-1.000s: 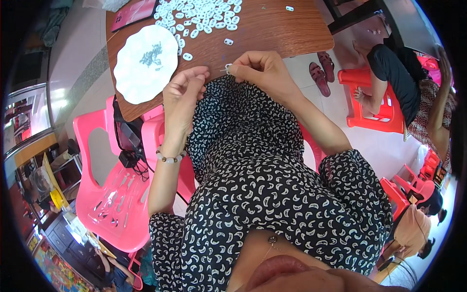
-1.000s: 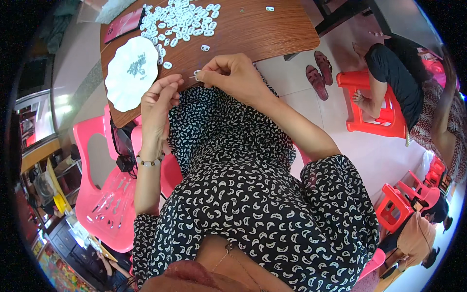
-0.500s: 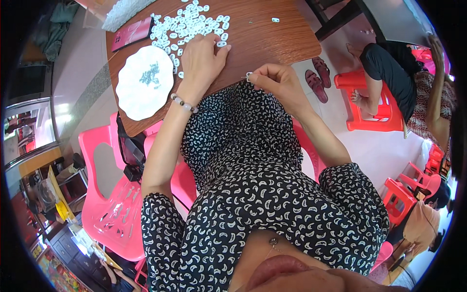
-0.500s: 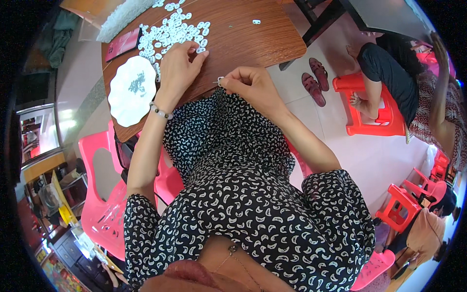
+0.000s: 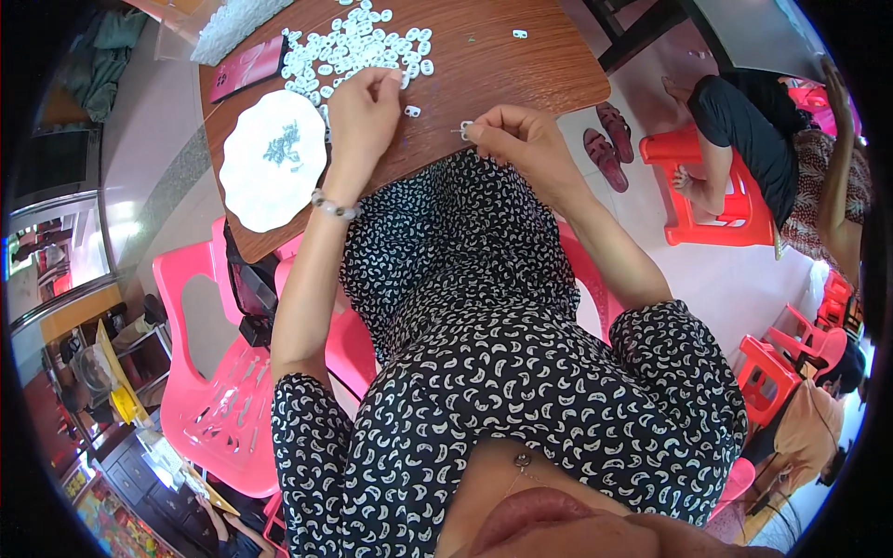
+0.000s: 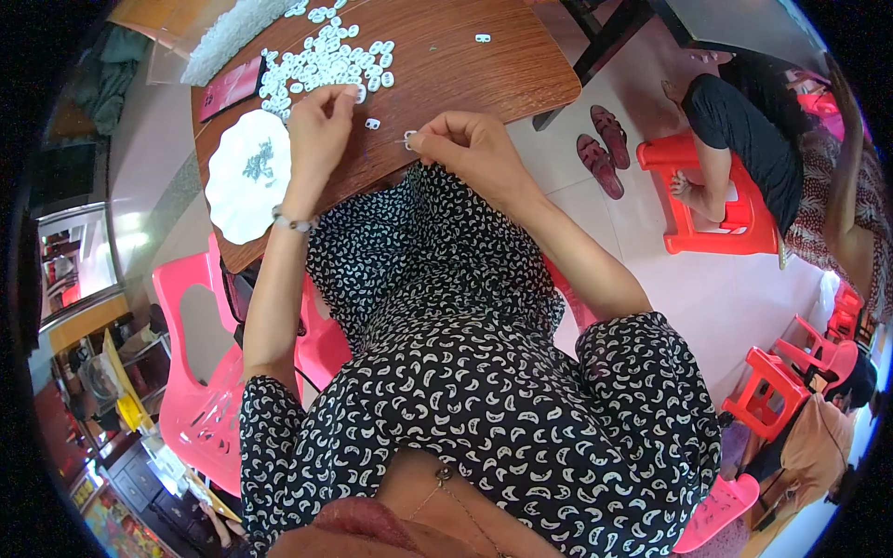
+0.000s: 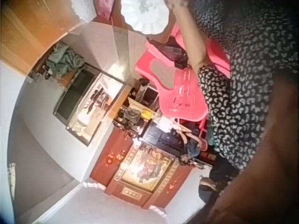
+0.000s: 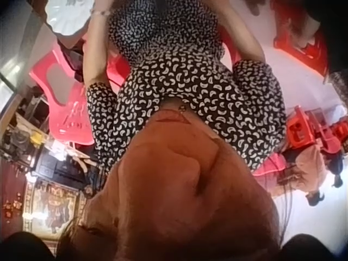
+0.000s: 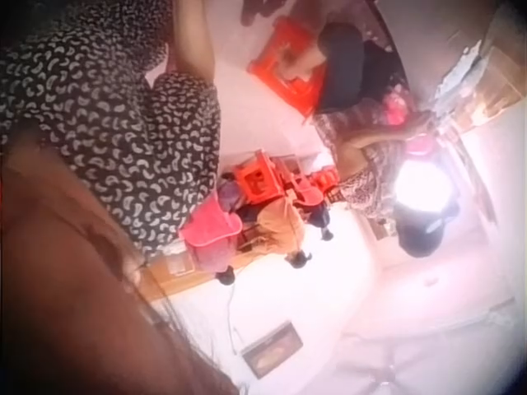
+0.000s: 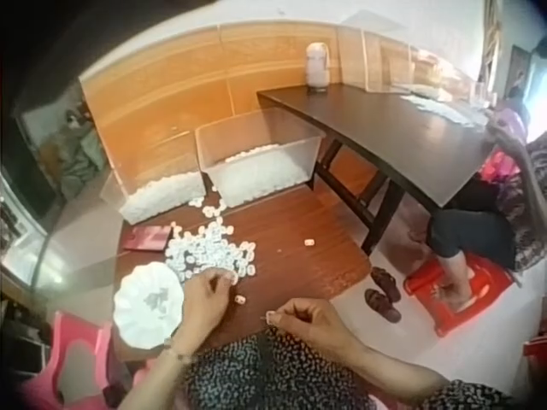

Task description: Sorting and examining small white plastic hardware components on a table.

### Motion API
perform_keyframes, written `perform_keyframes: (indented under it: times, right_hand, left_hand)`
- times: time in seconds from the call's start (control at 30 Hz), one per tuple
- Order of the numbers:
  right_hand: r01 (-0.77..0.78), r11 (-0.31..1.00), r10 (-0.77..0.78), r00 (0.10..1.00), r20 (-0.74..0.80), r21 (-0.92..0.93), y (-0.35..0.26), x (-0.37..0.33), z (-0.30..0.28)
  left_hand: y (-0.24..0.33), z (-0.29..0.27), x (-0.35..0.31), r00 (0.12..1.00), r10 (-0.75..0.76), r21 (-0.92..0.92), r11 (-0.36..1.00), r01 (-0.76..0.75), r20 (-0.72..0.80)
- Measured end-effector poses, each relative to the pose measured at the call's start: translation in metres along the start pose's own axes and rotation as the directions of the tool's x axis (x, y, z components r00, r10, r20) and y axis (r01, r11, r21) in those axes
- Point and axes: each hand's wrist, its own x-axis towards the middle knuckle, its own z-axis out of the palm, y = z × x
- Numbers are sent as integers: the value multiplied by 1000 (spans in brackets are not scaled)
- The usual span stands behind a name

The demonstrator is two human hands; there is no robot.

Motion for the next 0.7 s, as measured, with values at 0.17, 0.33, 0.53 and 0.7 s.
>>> perform_keyframes:
  times: [0.17,0.33,0.53,0.7]
  right_hand:
    - [75,997,-76,997,23,23,-9,11,9]
    - [119,992,-121,992,33,40,-11,17,24]
    - [123,990,-120,992,46,-61,-13,17,31]
    - [142,980,-137,990,44,-136,-12,16,31]
  left_hand:
    - [13,-22,-25,850,-365,-639,562,526,379]
    - [24,-31,-50,802,-366,-697,401,594,473]
    - [21,-36,-64,825,-318,-732,383,563,468]
    - [21,-35,-67,828,-327,-732,392,558,456]
